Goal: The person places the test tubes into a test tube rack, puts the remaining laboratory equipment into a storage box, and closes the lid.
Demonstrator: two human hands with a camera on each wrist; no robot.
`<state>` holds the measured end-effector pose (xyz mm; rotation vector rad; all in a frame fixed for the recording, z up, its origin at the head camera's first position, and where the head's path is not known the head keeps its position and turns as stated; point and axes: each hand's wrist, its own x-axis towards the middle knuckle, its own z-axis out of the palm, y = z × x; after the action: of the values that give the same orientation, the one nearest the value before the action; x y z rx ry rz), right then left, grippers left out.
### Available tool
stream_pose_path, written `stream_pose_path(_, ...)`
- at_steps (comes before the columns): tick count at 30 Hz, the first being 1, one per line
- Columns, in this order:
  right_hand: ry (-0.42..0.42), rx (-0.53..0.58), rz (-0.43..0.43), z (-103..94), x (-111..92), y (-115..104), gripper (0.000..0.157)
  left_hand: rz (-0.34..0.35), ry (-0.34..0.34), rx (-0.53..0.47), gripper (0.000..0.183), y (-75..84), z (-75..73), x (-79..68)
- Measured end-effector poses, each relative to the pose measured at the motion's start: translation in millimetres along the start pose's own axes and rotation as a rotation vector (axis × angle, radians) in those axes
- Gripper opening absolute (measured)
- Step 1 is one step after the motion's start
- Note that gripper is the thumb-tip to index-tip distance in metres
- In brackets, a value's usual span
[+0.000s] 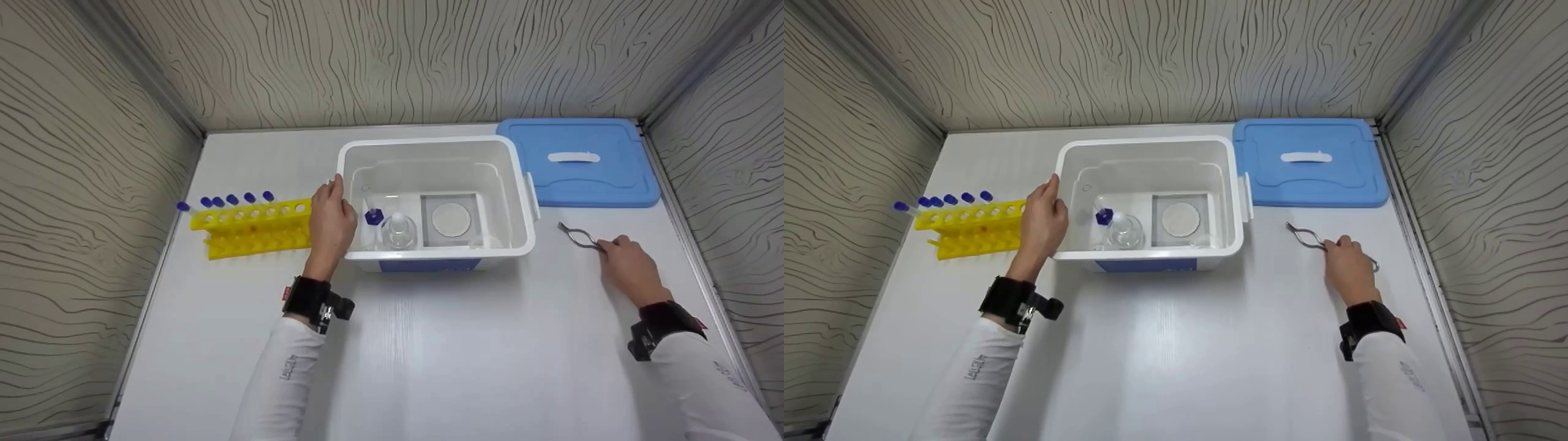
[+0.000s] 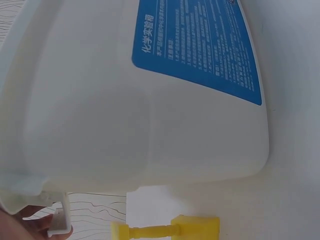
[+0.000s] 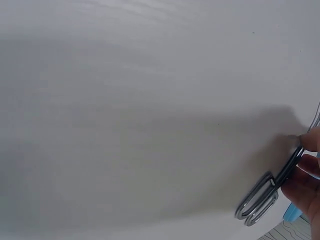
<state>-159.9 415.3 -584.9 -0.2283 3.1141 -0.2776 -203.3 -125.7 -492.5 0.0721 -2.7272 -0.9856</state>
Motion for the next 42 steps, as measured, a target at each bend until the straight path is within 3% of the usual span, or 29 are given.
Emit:
stream_pose_path(5,-0.034,-0.036,-0.039,-5.9,1.1,-4.1,0.023,-0.007,0.000,0.012,0.050,0.4,-0.1,0.4)
stream_pose_path(12,-0.078,-0.035,-0.007,-9.7,1.3,-9.5,0.021,-0.011,-0.019,0.008,0.050,-0.1,-0.5,0.2)
stream_pose_path(19,-0.067,0.091,0.047,-8.3,-0.1,-8.8,0.022,-0.008,-0.014,0.001,0.050,0.5,-0.3,0.3)
stream_pose_path(26,-0.168,0.212,0.119,-14.3,2.8,-9.9,0.030,-0.026,-0.015,-0.002,0.050,0.1,0.0,-0.5)
stream_pose_path(42,-0.327,0.273,0.209,-25.7,13.8,-13.1,0.046,-0.039,-0.030,-0.008,0.051,0.2,0.0,0.8)
